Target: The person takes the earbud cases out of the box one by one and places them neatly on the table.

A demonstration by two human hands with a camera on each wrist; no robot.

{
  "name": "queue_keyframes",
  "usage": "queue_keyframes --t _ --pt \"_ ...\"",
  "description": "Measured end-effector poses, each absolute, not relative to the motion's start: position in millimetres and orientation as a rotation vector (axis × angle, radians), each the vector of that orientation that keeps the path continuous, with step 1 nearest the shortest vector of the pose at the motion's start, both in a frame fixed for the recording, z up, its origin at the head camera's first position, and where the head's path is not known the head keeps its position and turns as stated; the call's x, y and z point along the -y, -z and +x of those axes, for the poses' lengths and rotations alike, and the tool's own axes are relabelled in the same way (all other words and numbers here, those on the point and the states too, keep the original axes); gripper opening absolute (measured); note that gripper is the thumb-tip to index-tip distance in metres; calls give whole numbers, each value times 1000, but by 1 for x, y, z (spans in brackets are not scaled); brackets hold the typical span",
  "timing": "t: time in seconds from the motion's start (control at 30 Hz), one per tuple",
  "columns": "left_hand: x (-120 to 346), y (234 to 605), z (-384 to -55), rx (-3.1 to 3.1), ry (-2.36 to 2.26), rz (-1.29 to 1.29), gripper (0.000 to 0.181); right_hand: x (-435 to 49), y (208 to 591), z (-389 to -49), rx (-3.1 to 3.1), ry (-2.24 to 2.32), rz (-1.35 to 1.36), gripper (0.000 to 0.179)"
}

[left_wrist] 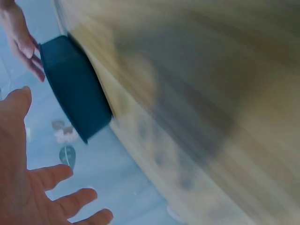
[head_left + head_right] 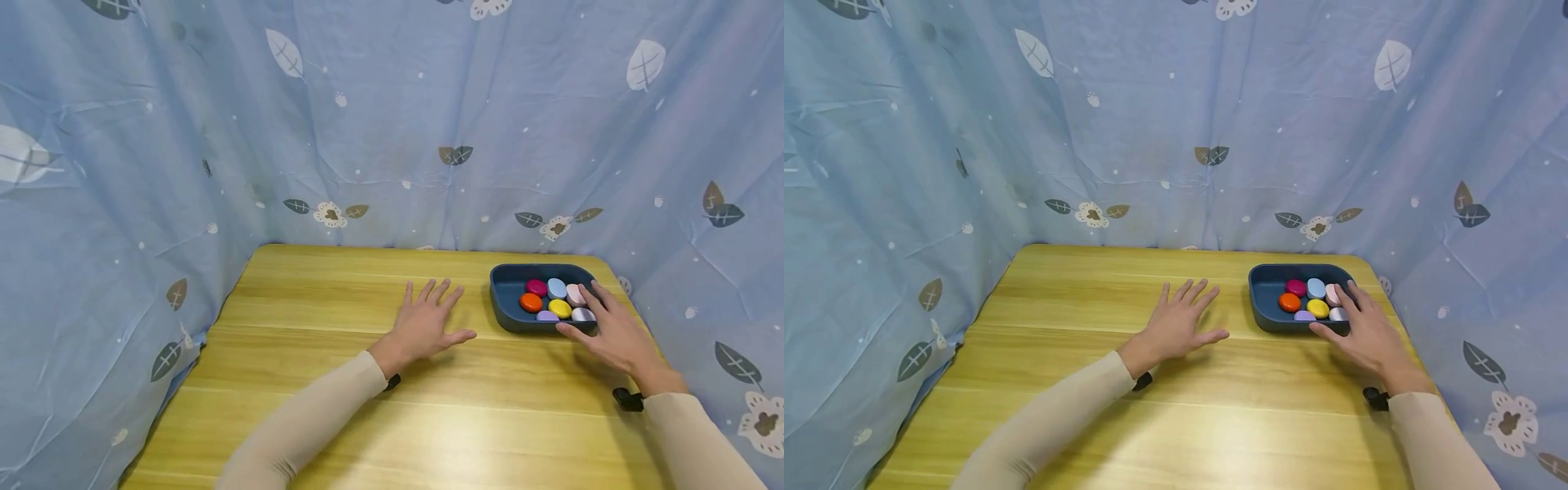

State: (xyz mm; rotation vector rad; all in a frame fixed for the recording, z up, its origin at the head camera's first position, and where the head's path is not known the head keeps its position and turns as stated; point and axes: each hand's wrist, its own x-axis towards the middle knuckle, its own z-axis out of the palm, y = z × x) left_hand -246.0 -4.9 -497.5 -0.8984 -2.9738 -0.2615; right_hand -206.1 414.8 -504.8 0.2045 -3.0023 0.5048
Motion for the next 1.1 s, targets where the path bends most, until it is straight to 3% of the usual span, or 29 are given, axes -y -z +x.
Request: queue_keyframes --t 0.3,0.57,1.1 --pt "-44 506 -243 2901 262 -1065 87 -433 500 -212 3055 -577 156 121" --pt "-75 507 -246 2896 165 -1053 81 -439 494 -216 3146 -576 91 126" --pt "-73 506 -254 2878 128 -916 66 -432 493 -214 3115 -579 79 118"
